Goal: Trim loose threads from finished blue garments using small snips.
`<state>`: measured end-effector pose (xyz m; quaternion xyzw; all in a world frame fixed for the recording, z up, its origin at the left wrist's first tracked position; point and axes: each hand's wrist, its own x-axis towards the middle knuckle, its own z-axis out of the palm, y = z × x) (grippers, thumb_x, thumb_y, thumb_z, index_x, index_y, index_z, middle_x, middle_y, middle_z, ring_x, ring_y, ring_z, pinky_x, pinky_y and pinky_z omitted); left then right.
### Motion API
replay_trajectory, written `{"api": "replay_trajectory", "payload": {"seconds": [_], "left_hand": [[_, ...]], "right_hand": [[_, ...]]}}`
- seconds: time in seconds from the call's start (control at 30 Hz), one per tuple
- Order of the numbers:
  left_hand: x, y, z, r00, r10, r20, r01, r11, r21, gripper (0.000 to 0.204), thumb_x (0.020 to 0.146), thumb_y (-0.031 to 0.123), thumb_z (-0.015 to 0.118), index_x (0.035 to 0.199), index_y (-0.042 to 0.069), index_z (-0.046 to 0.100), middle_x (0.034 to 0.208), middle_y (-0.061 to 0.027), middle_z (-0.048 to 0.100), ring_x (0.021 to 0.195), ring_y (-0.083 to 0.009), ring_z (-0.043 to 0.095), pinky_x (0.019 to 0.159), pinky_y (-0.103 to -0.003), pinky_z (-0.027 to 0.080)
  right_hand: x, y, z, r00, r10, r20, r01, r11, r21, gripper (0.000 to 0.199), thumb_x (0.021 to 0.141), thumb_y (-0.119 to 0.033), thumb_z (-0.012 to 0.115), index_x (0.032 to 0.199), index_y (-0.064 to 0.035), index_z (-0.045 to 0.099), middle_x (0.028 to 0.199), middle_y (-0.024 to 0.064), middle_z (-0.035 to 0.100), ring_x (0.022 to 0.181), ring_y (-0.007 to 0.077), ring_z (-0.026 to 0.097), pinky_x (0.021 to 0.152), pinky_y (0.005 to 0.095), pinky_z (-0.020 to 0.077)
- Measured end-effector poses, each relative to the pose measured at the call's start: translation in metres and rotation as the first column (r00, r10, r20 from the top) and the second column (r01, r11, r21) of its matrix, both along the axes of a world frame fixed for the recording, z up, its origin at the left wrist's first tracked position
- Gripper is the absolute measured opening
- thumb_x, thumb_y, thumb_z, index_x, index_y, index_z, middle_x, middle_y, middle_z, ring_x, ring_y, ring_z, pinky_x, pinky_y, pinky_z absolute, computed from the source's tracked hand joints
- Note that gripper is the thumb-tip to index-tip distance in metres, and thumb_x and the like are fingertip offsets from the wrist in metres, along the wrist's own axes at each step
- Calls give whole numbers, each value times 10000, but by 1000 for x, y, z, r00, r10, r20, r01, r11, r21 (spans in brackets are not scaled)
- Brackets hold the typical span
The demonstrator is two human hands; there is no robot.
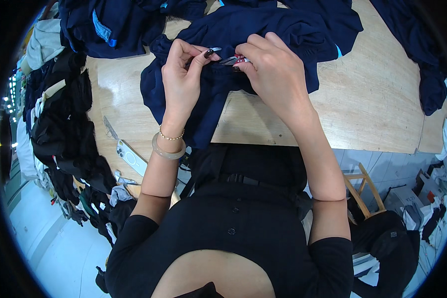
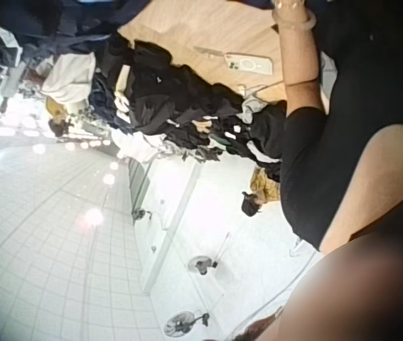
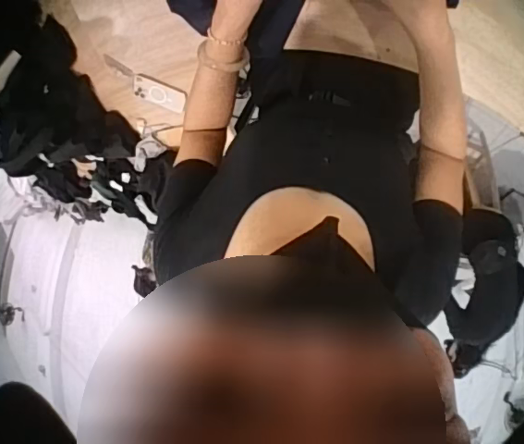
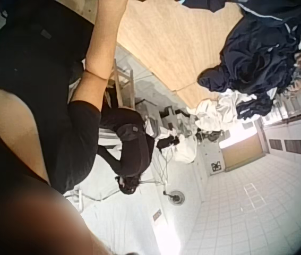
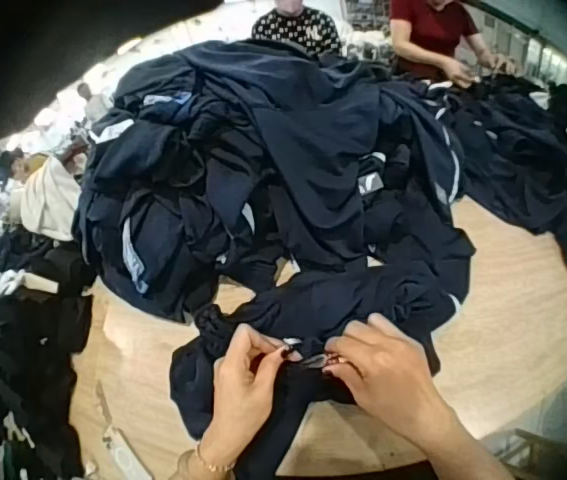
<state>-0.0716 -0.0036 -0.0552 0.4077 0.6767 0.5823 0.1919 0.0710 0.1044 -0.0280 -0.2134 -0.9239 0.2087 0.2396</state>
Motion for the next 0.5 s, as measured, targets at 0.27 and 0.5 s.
{"api": "replay_trajectory", "payload": {"seconds": [0.27, 0.5], "left_hand": [[-18, -48, 42, 993, 103, 64, -102, 995, -7, 84, 913, -31, 532, 853, -14, 476, 851, -144, 662, 773, -150, 663, 677, -233, 539], [-54, -149, 72, 922, -293, 253, 385, 629, -675, 133, 852, 64, 648, 801, -58, 637, 741, -82, 658, 662, -123, 605, 632, -254, 479]], "right_hand": [[27, 23, 11, 973, -160, -164, 94, 931, -352, 198, 794, -91, 688, 979, -33, 649, 867, 64, 621, 793, 156, 597, 703, 259, 483], [134, 76, -16, 681, -670, -297, 351, 654, -671, 243, 985, -164, 462, 1119, -15, 598, 859, 20, 594, 764, 62, 500, 704, 206, 390]]}}
